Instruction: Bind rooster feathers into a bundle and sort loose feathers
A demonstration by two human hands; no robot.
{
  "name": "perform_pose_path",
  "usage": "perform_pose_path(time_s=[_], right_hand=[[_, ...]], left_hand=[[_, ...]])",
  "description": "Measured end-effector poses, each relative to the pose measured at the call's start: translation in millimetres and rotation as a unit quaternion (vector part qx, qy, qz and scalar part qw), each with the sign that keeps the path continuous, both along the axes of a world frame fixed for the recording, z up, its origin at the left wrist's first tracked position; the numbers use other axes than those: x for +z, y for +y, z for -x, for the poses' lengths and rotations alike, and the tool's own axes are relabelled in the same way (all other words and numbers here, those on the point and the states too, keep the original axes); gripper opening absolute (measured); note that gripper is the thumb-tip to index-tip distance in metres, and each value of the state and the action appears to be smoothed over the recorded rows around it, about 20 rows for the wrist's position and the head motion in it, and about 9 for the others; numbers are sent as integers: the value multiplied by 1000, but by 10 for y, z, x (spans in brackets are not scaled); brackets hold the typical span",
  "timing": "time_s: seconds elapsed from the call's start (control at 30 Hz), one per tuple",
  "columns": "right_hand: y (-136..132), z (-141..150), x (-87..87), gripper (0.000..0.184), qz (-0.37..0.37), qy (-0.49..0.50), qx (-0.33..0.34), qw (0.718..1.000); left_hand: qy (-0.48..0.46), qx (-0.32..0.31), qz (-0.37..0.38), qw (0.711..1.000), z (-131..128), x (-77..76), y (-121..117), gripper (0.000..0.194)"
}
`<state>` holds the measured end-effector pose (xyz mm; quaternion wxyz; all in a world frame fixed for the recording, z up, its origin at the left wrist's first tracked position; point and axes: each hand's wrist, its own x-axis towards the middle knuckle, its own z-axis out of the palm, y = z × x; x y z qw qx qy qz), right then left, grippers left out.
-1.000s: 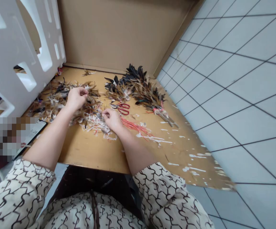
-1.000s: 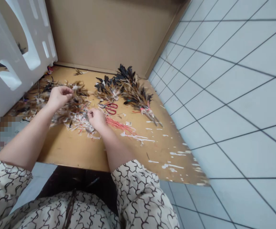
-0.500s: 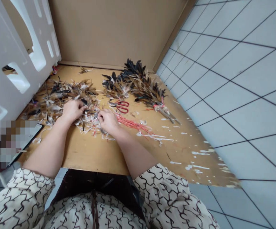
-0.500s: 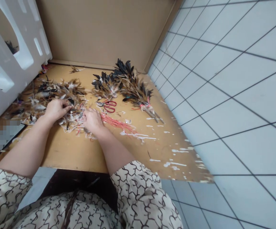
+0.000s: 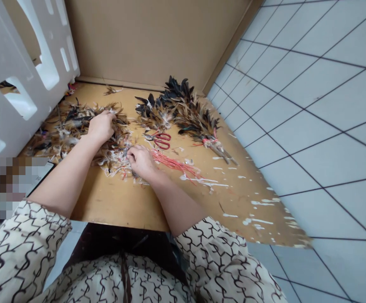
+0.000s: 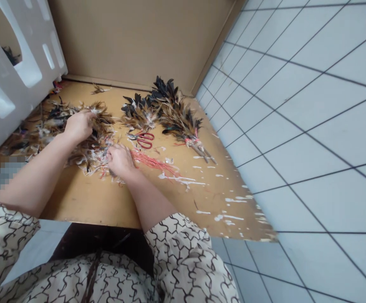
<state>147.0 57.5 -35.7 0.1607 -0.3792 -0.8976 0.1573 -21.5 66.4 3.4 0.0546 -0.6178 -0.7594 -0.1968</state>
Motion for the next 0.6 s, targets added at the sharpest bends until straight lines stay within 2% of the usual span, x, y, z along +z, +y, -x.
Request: perform_pose_path(time_s=[0.17, 0.27, 0.33, 0.43, 0.5, 0.6], right_hand=[[-2, -20, 2, 18, 2, -6, -4, 1000], [5, -29, -12, 17, -1, 16, -2, 1000], [17, -23, -31, 16, 5, 54, -11, 998], [51, -8, -51, 14, 53, 169, -44, 983], [88, -9, -45, 12, 116, 277, -73, 951], [163, -44, -6, 14, 222, 423, -104, 873]], left_hand=[[51, -7, 102, 993, 37, -59, 152, 42], [36, 22, 107, 993, 75, -68, 153, 32], [19, 22, 56, 998, 94, -25, 133, 27], [-13, -17, -84, 996, 67, 82, 75, 27], [-45, -62, -168, 983, -4, 140, 15, 28], [-84, -132, -216, 964, -166, 156, -94, 25]])
